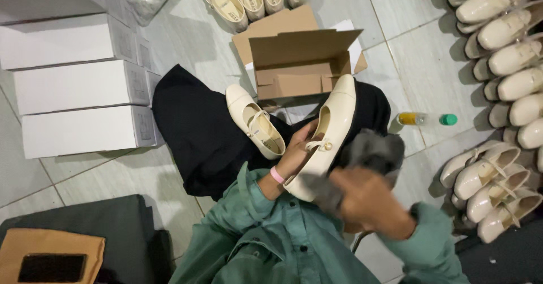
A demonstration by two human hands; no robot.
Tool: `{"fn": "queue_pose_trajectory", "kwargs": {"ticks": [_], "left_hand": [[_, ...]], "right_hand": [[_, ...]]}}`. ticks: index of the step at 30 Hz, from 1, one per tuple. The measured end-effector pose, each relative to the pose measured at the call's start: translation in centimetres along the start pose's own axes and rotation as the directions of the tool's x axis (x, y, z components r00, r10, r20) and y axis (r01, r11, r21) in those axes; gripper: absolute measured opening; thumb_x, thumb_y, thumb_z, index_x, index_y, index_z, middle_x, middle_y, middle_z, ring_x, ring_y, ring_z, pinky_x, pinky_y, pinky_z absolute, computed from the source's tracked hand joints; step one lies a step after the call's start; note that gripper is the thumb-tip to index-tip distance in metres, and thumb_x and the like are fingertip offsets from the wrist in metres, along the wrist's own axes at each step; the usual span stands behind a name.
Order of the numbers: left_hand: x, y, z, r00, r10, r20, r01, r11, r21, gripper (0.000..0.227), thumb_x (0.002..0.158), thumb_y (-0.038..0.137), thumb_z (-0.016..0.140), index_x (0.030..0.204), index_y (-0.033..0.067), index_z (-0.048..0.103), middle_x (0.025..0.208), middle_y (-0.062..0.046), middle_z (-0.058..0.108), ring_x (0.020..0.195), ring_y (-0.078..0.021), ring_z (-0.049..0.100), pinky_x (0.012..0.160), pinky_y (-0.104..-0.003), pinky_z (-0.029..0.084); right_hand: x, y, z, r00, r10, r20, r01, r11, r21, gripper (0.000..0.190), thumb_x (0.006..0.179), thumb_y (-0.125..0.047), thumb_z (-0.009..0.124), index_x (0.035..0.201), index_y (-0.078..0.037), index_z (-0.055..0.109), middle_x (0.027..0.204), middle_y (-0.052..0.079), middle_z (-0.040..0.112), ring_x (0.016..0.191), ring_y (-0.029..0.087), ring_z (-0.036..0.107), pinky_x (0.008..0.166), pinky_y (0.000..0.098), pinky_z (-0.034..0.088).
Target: The person sits on the floor and wipes a pair of white shoes with a cloth. They place the shoes into a cardboard box, cover them with tissue paper, and close the box. The person then picks up another pair of shoes and repeats the cleaning and packing process.
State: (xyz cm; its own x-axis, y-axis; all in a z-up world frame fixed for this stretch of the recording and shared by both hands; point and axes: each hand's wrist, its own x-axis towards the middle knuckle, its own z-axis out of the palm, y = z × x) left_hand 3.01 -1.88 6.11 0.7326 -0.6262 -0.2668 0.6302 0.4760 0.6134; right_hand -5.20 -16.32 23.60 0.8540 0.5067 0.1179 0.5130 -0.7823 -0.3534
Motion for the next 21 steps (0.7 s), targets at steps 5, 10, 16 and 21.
{"fn": "queue_pose_trajectory", "kwargs": {"ticks": [5, 10, 16, 21], "left_hand": [[-0.2, 1.2, -0.8, 0.992, -0.003, -0.125, -0.003, 0.999, -0.046, 0.058, 0.097, 0.004, 0.063, 0.152, -0.0004, 0.046, 0.118, -0.01, 0.068, 0.086, -0.0146, 0.068, 0.072, -0.028, 0.058], [-0.4, 2.2, -0.2, 0.98, 0.002, -0.2, -0.021, 0.996, -0.091, 0.054, 0.101, 0.008, 0.054, 0.154, -0.0001, 0.046, 0.101, -0.017, 0.067, 0.073, -0.0186, 0.068, 0.063, -0.03, 0.058], [-1.0, 3.3, 0.3, 0.851, 0.297, -0.434, -0.229, 0.952, 0.201, 0.057, 0.102, 0.009, 0.056, 0.155, -0.0037, 0.042, 0.12, -0.014, 0.068, 0.094, -0.0162, 0.067, 0.077, -0.028, 0.057], [-1.8, 3.7, 0.6, 0.707, 0.585, -0.398, -0.438, 0.804, 0.403, 0.057, 0.106, 0.008, 0.058, 0.157, -0.0081, 0.038, 0.134, -0.016, 0.061, 0.114, -0.0201, 0.063, 0.097, -0.03, 0.053]], "right_hand": [[-1.7, -2.2, 2.5, 0.982, -0.163, 0.095, 0.176, 0.973, -0.148, 0.017, 0.055, -0.013, 0.065, 0.059, -0.001, 0.054, 0.083, 0.012, 0.058, 0.071, 0.027, 0.063, 0.059, 0.0402, 0.051], [-2.0, -2.6, 3.4, 0.975, -0.056, -0.214, 0.039, 0.996, -0.083, 0.021, 0.071, -0.015, 0.073, 0.078, 0.002, 0.062, 0.087, 0.016, 0.06, 0.069, 0.029, 0.06, 0.059, 0.0393, 0.049], [-1.4, -6.0, 5.7, 0.874, 0.32, -0.367, -0.301, 0.947, 0.108, 0.035, 0.089, -0.028, 0.074, 0.082, 0.002, 0.057, 0.074, 0.013, 0.053, 0.056, 0.032, 0.055, 0.051, 0.0417, 0.047], [-0.4, -5.8, 6.3, 0.814, 0.389, -0.431, -0.369, 0.92, 0.134, 0.033, 0.091, -0.026, 0.071, 0.082, 0.002, 0.054, 0.069, 0.015, 0.049, 0.057, 0.036, 0.054, 0.051, 0.044, 0.045]]}}
